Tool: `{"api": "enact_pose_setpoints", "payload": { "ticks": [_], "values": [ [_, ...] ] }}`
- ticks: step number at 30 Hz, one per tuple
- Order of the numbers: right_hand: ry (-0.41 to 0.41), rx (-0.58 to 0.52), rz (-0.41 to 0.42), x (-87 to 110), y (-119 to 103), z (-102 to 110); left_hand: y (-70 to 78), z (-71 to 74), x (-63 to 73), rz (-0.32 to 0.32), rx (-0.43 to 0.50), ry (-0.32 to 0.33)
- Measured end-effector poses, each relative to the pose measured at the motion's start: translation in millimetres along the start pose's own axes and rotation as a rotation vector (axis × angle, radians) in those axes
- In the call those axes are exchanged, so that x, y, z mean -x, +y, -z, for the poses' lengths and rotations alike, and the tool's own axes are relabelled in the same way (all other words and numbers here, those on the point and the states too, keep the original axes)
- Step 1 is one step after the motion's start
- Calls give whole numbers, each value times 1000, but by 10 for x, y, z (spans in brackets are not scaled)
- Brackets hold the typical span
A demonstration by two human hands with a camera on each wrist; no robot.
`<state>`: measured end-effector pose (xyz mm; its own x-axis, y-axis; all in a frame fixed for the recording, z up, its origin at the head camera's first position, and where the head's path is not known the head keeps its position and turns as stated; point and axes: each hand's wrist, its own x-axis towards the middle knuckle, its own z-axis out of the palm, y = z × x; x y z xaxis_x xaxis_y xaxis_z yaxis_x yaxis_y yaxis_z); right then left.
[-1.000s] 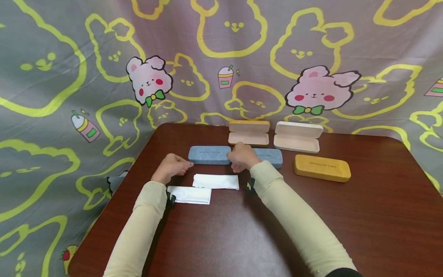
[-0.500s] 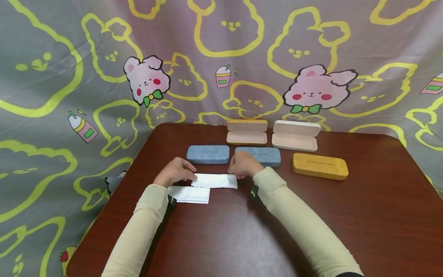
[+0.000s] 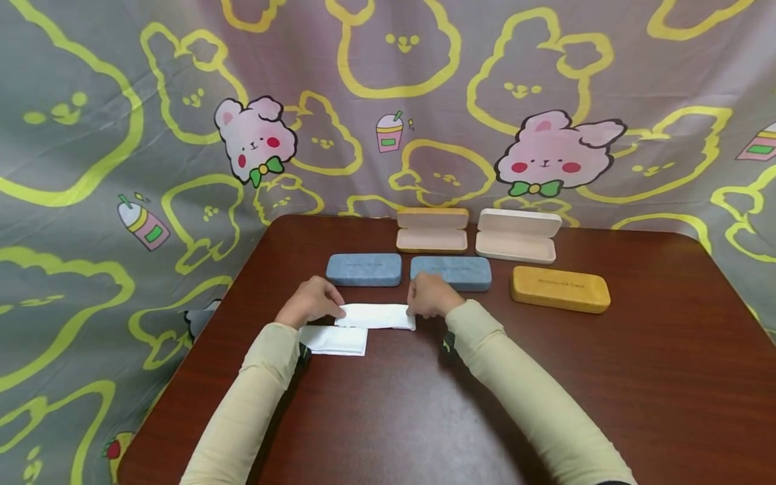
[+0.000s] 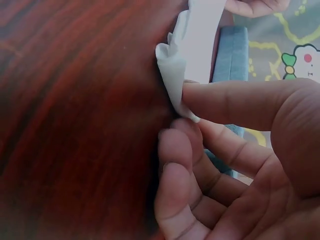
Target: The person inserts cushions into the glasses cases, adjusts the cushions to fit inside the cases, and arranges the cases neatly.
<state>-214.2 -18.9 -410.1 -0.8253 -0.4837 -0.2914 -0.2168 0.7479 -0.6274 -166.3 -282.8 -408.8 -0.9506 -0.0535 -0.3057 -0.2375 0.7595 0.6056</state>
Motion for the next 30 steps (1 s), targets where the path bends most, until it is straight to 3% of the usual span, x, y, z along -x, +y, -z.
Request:
{"api": "enact_pose_setpoints", "payload": {
  "ticks": [3,8,16,22,30],
  "values": [
    [4,4,2,11,15,-7,17,-1,3,-12,5,-4],
    [-15,-70,43,71,25,33,8,7,-5,-25,92,-19],
    [-10,-280,51,137,83,79,-26,-1,-15,-16,208,-58],
    [-15,-460,14,132,120,56,-26,4,-7,-11,190,-85],
    [-32,-489,-20,157,177,63,1,23,-15,-46,232,-104]
  ]
}}
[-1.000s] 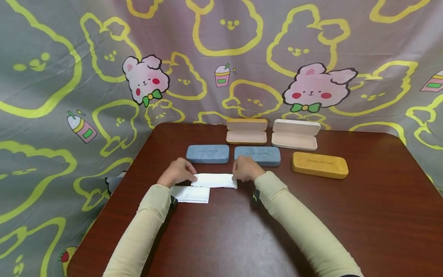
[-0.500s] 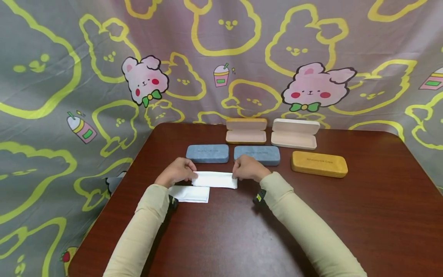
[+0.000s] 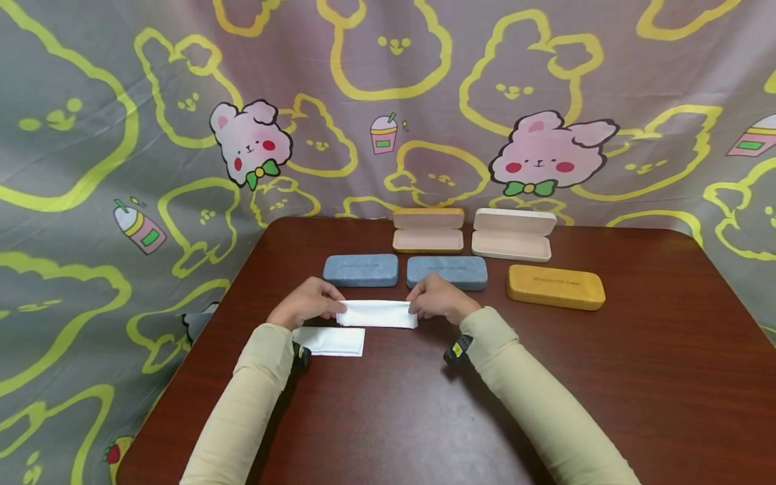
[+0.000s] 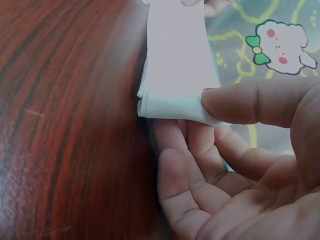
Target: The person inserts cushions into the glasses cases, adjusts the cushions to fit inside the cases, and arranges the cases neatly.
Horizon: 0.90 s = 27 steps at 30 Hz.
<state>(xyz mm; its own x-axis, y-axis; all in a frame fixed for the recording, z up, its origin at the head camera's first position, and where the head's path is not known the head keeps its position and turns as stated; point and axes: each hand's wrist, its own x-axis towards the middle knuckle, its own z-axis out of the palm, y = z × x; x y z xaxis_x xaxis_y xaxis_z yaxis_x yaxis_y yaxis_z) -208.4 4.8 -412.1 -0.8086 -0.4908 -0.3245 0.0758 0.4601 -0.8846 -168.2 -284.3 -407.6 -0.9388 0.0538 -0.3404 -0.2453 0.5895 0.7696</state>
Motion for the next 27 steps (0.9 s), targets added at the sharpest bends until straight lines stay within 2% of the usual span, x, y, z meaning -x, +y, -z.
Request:
{"api": "enact_pose_setpoints", "payload": {
  "ticks": [11,14,27],
  "values": [
    [3,-105,-1,65,-26,101,94,4,-5,-59,43,-18],
    [-2,-107,11,90,-47,140,130,6,-14,-62,73,-23],
    [12,-101,101,201,-150,385,307,-3,-51,-144,177,-25]
  ]
}}
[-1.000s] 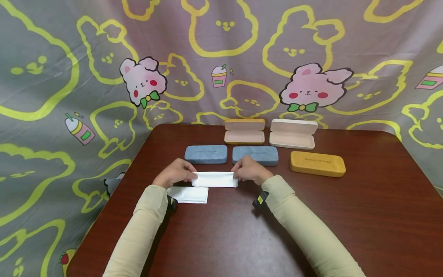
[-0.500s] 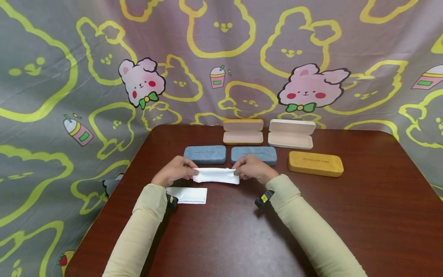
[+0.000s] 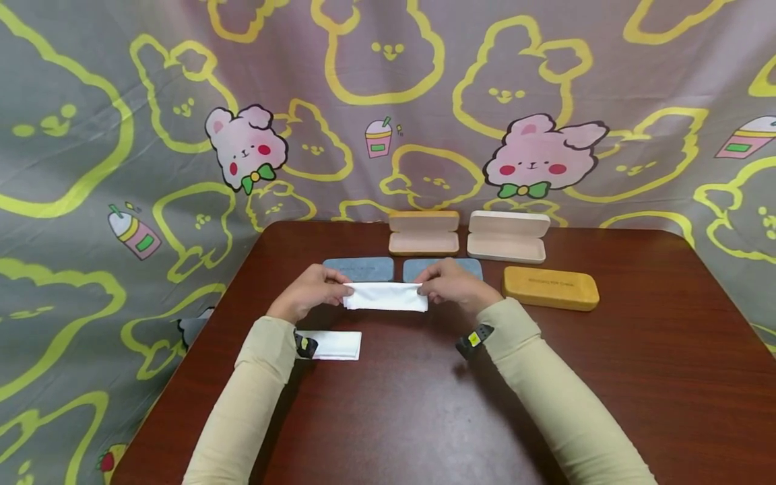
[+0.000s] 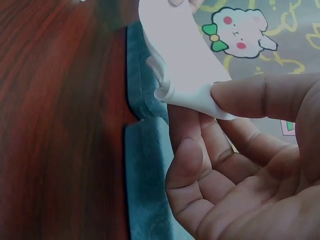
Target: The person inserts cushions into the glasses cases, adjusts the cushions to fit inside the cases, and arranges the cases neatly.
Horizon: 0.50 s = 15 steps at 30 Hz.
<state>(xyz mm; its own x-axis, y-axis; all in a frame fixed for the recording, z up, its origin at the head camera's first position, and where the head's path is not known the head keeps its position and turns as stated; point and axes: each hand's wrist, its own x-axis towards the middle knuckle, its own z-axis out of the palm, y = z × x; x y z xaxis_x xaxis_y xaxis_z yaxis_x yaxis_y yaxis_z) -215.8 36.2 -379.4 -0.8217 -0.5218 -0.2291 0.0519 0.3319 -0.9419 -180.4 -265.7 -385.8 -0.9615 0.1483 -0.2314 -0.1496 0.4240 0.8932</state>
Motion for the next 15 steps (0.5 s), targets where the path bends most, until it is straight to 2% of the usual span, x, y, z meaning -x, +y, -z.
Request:
{"api": "enact_pose_setpoints", "payload": {
  "ticks": [4,15],
  "values": [
    [9,16,22,-10,3,62,71,-25,-39,0,-15,1],
    [55,68,4,-34,-37,260,309,-101,-174,-20,-3,28]
  ]
}}
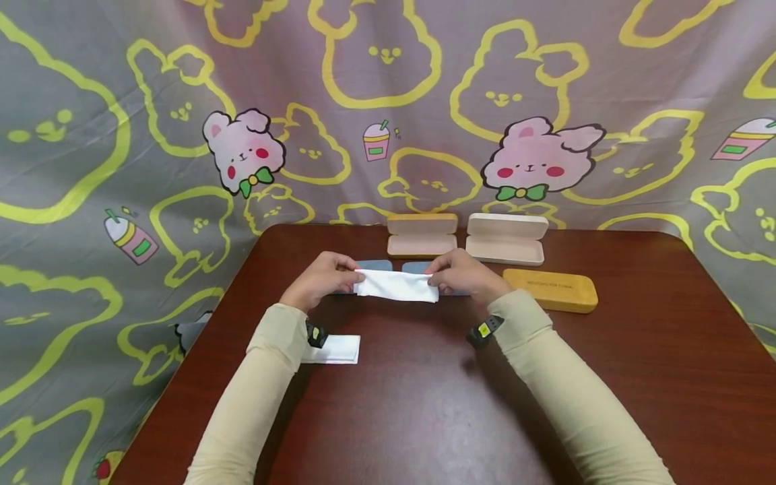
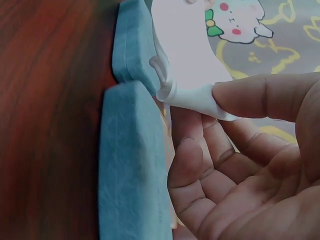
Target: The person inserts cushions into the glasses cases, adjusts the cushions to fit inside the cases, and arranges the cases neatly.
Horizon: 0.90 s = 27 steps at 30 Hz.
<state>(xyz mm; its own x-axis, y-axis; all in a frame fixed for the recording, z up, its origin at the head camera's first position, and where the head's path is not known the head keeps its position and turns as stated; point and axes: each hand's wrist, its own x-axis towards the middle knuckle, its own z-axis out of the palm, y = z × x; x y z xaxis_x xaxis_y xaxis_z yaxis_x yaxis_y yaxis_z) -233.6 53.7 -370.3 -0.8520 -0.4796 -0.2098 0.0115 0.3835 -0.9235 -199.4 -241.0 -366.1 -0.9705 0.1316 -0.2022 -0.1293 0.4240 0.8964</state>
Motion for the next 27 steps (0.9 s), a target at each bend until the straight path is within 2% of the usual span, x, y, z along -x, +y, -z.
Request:
{"api": "enact_pose_setpoints", "payload": {
  "ticks": [7,14,27],
  "values": [
    [43,47,-1,-24,-51,138,113,-79,-127,-4,29,49],
    [64,71,-39,-68,-63,252,159,-134,-267,-29,58,57],
    [80,-19,-32,-200,-11,386,199,-197,-414,-28,101,91]
  ]
}}
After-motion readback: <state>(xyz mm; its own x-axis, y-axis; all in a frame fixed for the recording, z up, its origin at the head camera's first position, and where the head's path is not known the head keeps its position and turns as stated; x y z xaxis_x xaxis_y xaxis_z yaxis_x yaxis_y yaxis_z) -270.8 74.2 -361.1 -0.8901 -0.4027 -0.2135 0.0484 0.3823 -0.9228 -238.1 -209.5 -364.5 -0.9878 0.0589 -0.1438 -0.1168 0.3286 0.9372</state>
